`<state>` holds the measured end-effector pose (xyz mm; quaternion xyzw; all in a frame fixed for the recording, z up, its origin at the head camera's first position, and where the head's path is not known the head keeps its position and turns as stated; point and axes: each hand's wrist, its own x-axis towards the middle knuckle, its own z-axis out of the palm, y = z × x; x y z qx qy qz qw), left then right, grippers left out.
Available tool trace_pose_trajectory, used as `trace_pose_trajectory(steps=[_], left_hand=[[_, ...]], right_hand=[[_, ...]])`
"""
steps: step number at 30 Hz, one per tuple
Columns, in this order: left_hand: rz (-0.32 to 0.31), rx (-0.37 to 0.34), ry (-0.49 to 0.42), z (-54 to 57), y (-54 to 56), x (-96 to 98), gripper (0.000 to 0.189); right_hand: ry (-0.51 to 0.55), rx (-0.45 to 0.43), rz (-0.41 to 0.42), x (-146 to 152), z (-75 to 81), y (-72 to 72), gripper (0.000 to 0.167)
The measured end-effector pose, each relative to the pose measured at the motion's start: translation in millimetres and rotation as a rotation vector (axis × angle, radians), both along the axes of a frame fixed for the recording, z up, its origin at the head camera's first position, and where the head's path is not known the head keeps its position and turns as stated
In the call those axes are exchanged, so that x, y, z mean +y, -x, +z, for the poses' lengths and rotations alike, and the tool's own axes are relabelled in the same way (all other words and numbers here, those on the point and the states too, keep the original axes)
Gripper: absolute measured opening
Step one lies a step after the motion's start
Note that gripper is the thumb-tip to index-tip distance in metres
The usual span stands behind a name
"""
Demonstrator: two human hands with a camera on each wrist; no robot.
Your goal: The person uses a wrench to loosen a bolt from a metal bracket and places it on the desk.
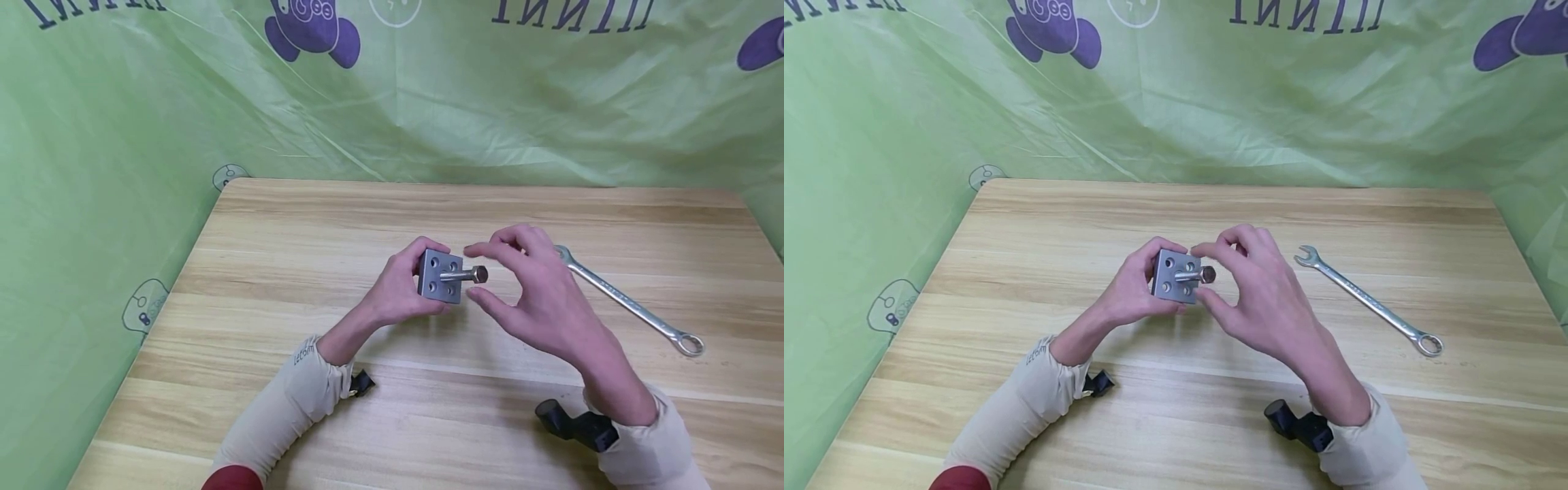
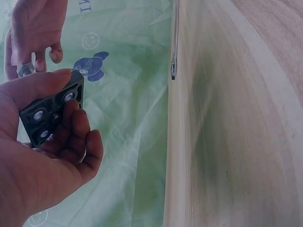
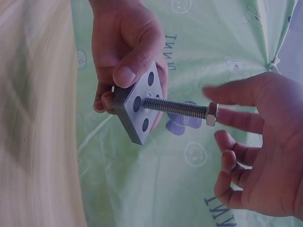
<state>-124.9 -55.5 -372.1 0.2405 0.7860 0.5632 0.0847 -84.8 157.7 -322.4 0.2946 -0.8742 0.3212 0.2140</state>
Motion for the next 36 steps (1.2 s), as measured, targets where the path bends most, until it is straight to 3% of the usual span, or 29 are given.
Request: trace_pose_trajectory(steps=[2, 7, 12, 29, 36], left_hand=[[0.001, 0.004, -0.001, 0.1, 0.1, 0.1, 0.072], [0.006, 0.005, -0.010, 0.1, 0.1, 0.5, 0.071], [0.012, 0.010, -0.014, 0.1, 0.1, 0.8, 0.071], [0.010, -0.009, -0.002, -0.3, 1.0, 1.0, 0.072], [0.003, -0.003, -0.010, -1.1, 1.0, 1.2, 0.072]], right_hand=[[-0.020, -0.040, -0.065, -0.1, 0.8, -0.7, 0.038], [-0.113, -0.148, -0.214, -1.5, 1.9, -2.4, 0.026], [-0.147, -0.162, -0.252, -3.7, -0.5, -2.7, 0.035], [-0.028, -0.098, -0.104, -2.3, 1.8, -2.5, 0.011], [0.029, 0.032, -0.006, 0.4, 0.6, 1.3, 0.023]])
